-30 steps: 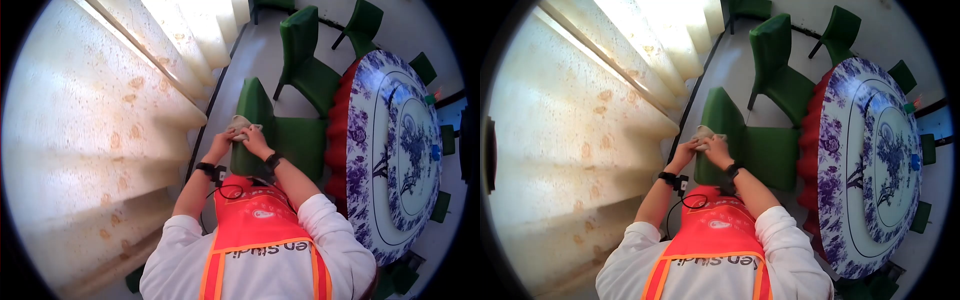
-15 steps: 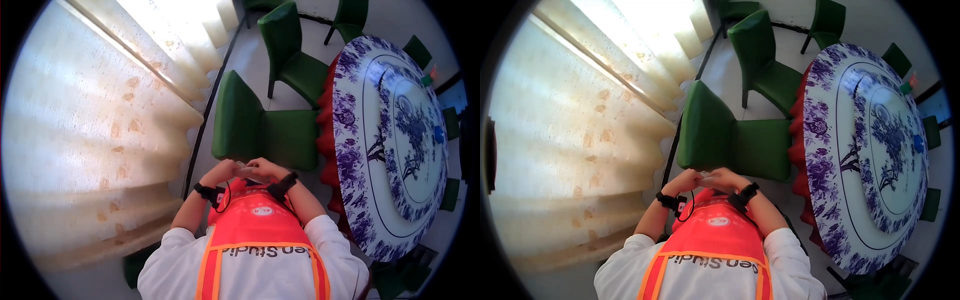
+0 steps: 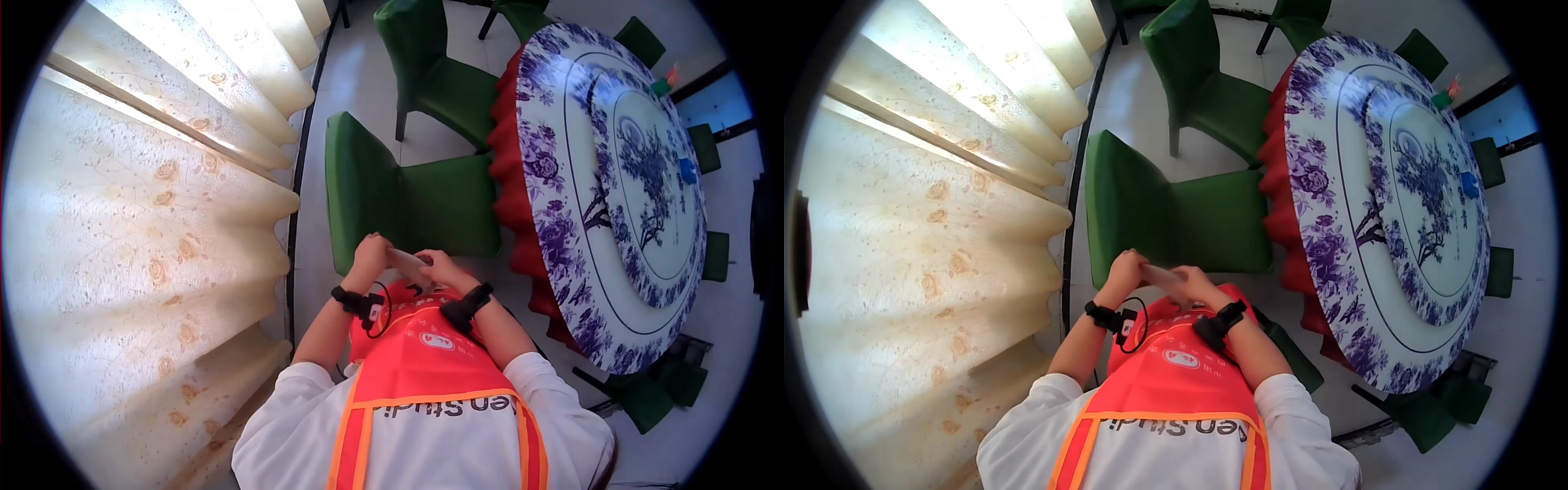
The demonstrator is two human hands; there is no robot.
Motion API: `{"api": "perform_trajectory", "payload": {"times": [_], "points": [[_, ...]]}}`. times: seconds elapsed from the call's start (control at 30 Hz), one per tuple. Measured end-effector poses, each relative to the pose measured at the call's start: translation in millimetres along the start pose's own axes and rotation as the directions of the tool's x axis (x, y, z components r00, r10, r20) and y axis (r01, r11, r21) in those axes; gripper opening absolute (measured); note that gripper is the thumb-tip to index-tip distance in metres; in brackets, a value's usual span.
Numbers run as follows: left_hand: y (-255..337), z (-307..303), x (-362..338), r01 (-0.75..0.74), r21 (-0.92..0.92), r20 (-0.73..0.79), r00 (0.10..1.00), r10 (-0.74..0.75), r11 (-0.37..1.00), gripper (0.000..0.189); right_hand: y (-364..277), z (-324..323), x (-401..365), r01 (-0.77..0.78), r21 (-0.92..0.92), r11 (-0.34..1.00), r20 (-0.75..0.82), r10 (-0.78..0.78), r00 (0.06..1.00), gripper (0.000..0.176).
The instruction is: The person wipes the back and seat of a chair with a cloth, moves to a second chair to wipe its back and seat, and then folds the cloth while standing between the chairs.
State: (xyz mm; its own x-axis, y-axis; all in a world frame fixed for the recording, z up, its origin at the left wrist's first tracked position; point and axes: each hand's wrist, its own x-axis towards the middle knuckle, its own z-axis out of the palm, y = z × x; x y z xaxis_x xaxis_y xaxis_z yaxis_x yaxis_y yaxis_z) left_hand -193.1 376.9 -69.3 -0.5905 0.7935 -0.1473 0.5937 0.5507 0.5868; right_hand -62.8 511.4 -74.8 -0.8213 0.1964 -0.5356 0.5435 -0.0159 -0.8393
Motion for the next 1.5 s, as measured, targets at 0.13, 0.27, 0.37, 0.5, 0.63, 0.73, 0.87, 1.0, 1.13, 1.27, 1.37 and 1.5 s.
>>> {"api": "perform_trajectory", "payload": {"times": [0.13,0.27,0.37,0.5,0.63,0.73,0.87,1.0,1.13,1.27,1.37,1.5], "points": [[-3,-5,11,0.156,0.021,-0.076,0.985,-0.154,0.987,0.014,0,-5,36,0.044,-0.045,0.998,0.024,-0.043,0.999,0.03],[3,-24,19,0.076,0.132,-0.465,0.886,-0.007,0.988,0.021,-36,-14,80,0.492,-0.358,0.793,-0.241,-0.588,0.772,0.025],[21,-43,45,0.044,0.233,-0.563,0.82,0.098,0.971,0.021,-71,-27,103,0.572,-0.33,0.751,-0.295,-0.658,0.693,0.019],[17,-51,91,0.129,0.417,-0.598,0.785,0.164,0.9,0.026,-91,-48,156,0.665,-0.343,0.663,-0.297,-0.749,0.593,0.022],[18,-69,143,0.23,0.513,-0.6,0.785,0.154,0.827,0.026,-118,-64,228,0.786,-0.28,0.551,-0.28,-0.83,0.482,0.024],[6,-73,184,0.246,0.613,-0.567,0.799,0.201,0.751,0.027,-124,-68,274,0.792,-0.296,0.534,-0.315,-0.837,0.447,0.025],[-26,-34,210,0.241,0.649,-0.457,0.882,0.116,0.721,0.023,-77,-51,317,0.724,-0.26,0.639,-0.274,-0.768,0.579,0.024],[-59,58,180,0.321,0.618,-0.331,0.934,-0.133,0.718,0.022,17,-22,325,0.572,-0.25,0.781,-0.194,-0.619,0.761,0.02],[-80,166,104,0.393,0.584,0.013,0.871,-0.492,0.711,0.022,176,17,269,0.204,-0.303,0.931,0.208,-0.144,0.967,0.023],[-72,233,68,0.468,0.457,0.359,0.681,-0.638,0.756,0.023,265,14,197,0.052,-0.255,0.966,0.261,0.017,0.965,0.024],[-79,241,94,0.361,0.299,0.281,0.851,-0.443,0.883,0.022,258,-32,203,0.162,-0.363,0.918,0.109,-0.131,0.985,0.024],[-98,234,199,0.18,0.24,-0.217,0.968,-0.128,0.954,0.026,197,-107,284,0.298,-0.519,0.801,-0.184,-0.446,0.876,0.017]]}}
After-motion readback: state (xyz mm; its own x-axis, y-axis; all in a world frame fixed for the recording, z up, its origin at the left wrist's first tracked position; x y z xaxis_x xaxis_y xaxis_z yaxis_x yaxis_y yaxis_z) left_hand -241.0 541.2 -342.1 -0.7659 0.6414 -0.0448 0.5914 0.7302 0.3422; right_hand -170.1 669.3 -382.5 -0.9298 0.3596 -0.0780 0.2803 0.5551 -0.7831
